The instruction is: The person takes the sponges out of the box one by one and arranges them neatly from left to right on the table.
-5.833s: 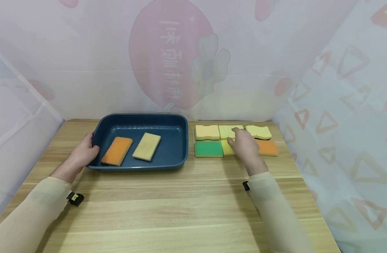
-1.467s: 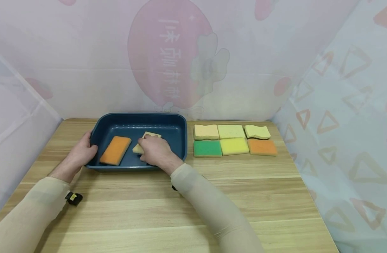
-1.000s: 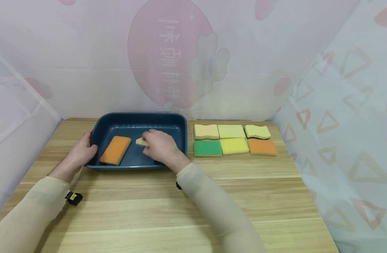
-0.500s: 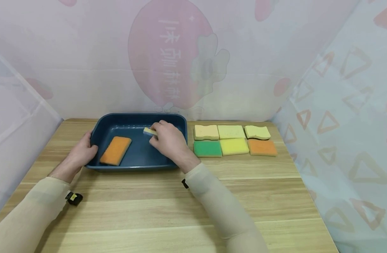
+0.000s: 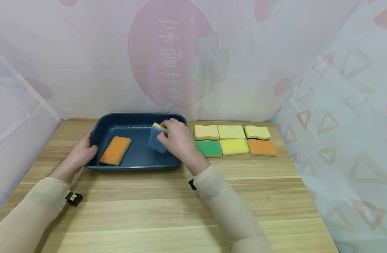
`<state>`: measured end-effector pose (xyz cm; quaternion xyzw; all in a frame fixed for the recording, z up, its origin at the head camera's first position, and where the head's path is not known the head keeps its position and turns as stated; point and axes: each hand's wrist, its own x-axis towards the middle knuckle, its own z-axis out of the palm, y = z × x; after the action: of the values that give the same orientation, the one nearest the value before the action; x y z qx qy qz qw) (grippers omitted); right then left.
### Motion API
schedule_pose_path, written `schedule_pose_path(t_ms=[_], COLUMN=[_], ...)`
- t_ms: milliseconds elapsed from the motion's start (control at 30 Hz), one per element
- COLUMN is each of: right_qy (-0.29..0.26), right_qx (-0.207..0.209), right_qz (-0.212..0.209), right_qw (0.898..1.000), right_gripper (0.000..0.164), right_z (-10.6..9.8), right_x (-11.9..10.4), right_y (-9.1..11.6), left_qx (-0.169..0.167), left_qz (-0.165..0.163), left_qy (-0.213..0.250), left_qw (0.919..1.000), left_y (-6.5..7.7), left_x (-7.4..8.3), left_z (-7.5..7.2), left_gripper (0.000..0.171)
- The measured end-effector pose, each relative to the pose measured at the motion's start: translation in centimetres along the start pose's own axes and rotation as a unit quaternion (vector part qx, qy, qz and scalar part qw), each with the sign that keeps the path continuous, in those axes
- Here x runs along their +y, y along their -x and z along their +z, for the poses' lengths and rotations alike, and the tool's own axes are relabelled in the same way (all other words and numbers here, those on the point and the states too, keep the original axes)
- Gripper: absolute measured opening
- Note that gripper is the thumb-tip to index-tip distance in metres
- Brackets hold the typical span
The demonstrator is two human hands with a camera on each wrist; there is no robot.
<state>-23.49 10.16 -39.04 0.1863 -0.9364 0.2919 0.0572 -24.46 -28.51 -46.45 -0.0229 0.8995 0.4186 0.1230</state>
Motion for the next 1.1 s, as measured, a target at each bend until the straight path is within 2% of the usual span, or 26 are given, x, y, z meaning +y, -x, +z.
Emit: schedule_pose_path(t_ms=[733,1100], right_qy=[-0.025,-0.038], right_qx=[0.039,0.01], right_qz=[0.031,0.07], right_qw=[0.998,0.997], right_gripper=[0.035,0.037], right_z=[-4.3,-5.9], right_x=[3.7,6.0], right_y=[2.8,4.3], left_qx=[-0.002,0.002], left_qz=[0.001,0.001], left_qy=[-0.006,-0.006], left_qw=[1.0,1.0], left_y=[0.0,-0.1], left_x=[0.2,-0.2], left_z=[-0.1,0.0], left_gripper=[0.081,0.081])
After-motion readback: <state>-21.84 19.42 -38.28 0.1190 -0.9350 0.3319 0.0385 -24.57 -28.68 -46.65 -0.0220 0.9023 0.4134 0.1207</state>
